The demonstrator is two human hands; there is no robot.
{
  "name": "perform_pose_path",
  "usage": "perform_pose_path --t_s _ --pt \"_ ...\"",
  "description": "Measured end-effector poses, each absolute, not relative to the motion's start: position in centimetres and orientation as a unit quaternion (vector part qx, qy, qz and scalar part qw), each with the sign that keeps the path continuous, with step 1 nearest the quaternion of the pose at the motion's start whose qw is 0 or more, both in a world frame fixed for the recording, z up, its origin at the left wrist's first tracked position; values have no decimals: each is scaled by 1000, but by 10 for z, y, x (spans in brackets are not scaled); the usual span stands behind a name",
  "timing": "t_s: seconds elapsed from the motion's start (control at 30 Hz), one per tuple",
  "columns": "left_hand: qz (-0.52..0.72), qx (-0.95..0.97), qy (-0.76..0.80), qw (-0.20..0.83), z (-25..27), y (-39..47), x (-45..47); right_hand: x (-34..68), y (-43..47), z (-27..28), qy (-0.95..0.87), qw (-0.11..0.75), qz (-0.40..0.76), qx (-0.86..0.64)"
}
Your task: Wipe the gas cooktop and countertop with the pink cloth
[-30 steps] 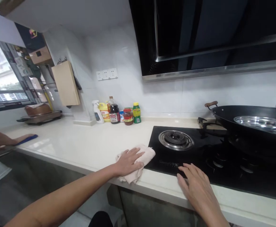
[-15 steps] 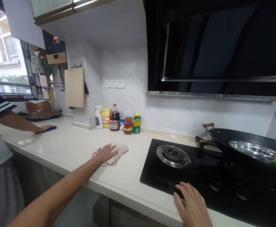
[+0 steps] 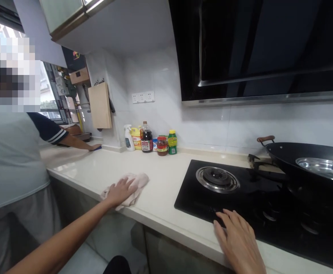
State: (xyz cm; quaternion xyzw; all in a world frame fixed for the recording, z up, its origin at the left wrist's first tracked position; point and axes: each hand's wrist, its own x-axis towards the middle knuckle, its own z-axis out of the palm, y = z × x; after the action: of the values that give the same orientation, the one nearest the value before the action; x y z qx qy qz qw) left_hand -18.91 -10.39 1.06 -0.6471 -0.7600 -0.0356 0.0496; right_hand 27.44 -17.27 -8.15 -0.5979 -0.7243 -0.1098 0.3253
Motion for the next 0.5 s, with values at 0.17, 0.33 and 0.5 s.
perform_pose_path --t_s 0.17,0.33,0.5 --pt "-72 -725 -680 77 -22 -148 -98 274 -174 -75 -725 318 -88 -604" --pt "-271 -798 -512 164 -80 -178 -22 277 -169 -81 -722 329 -105 -599" --pt "-277 -839 -431 185 -99 -181 -17 282 -164 -88 -725 327 -97 -599"
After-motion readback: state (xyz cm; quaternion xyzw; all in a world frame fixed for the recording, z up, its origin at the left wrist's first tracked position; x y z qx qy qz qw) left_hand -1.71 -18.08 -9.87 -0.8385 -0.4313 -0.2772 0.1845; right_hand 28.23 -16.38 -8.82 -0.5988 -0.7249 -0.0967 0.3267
